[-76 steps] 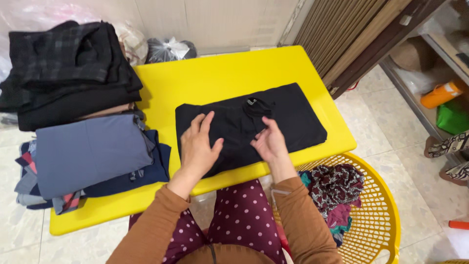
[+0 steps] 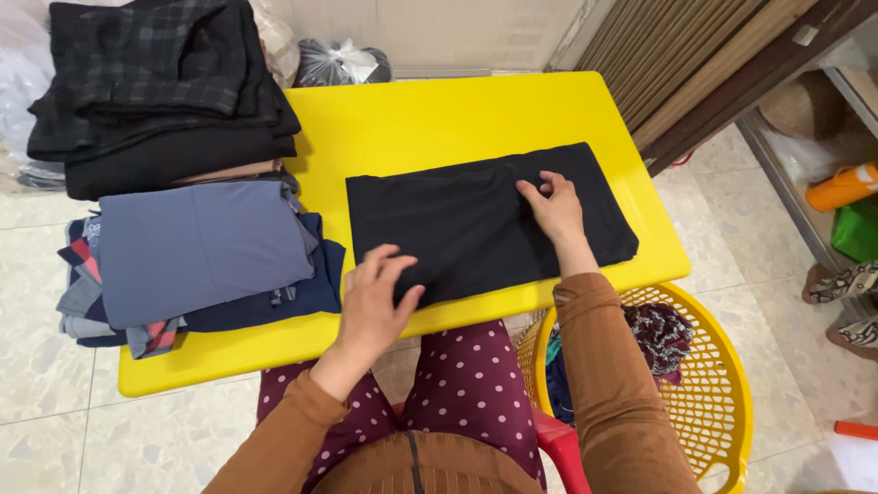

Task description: The person folds a black long-sleeved shirt on a yellow table, smoothing and aligning the fabric before folding it into a compact rectangle. The folded shirt is placed on a growing stack of folded clothes. The person then picks up a teal and navy garment from a yellow basket and begins to fold it.

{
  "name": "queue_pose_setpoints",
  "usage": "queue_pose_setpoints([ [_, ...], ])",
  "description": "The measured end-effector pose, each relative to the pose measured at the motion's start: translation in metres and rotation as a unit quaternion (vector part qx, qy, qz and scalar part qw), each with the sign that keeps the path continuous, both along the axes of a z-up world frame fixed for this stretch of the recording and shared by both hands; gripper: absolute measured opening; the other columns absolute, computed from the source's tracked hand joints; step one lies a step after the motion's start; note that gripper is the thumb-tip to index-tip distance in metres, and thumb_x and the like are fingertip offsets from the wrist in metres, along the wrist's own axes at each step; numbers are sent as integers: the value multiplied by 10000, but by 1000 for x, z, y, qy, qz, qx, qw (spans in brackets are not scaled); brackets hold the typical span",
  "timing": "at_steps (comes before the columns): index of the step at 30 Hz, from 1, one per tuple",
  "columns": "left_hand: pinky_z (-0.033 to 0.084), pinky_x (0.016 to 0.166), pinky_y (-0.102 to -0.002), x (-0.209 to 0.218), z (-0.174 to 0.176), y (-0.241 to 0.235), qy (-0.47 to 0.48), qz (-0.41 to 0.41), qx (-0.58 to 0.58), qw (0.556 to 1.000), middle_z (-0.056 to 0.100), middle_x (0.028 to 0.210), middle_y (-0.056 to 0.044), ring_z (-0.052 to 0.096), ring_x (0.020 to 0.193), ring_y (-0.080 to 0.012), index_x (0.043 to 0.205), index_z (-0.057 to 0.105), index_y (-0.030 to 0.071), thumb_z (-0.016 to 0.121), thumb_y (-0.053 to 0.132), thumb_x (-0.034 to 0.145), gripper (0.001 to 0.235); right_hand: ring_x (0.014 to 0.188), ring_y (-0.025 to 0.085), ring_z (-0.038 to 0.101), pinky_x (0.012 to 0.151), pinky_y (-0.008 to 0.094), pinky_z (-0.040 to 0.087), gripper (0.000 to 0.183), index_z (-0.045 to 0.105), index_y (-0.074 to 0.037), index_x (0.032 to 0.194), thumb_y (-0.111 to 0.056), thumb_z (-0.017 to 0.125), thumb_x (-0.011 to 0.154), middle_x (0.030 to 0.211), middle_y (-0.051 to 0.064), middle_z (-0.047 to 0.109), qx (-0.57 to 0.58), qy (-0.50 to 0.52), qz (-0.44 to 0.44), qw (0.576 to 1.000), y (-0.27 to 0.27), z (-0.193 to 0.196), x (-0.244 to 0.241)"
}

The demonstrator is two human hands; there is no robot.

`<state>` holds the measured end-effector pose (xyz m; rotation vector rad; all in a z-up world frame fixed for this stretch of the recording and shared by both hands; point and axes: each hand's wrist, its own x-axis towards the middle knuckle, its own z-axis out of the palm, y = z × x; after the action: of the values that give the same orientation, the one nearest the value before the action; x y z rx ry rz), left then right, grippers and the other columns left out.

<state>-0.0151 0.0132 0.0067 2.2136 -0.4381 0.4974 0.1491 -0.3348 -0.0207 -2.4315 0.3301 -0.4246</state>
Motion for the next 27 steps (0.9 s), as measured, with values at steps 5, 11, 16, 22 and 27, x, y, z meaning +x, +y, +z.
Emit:
queue_pose_setpoints([
  [5,386,1034,-496,-13,4,3,25,64,-18,997,498,1429,-190,513,1301,-399,1333,590,108,793,243,819,569,1287,362,601,1084,391,448,917,603,47,1350,-660,773,791,1328,258,638,-3,136,0,991,12,9,6],
  [11,405,1017,-513,-14,11,5,69,84,-35,993,469,1461,-197,498,1320,-411,1359,563,108,781,258,829,593,963,314,681,756,405,545,566,631,27,1272,-257,756,798,1116,217,691,206,93,64,972,51,25,-8],
  [16,432,993,-509,-5,24,7,92,86,-23,992,465,1467,-191,513,1305,-403,1366,556,110,765,301,841,597,785,171,690,582,294,546,438,592,-30,1262,11,679,835,1013,78,700,463,4,169,870,47,83,-28],
  [22,474,982,-477,14,30,-1,45,83,-24,995,511,1454,-192,565,1270,-393,1360,572,117,738,341,907,532,956,183,709,828,328,617,484,590,-32,1303,66,681,838,1102,72,698,478,-118,165,854,-46,112,-5],
  [27,524,927,-428,28,12,-14,80,68,-46,993,559,1407,-189,620,1175,-379,1362,555,74,714,377,910,567,1166,297,605,909,393,565,707,475,-70,1417,-96,805,792,1334,174,560,121,-156,-29,980,-114,53,4],
])
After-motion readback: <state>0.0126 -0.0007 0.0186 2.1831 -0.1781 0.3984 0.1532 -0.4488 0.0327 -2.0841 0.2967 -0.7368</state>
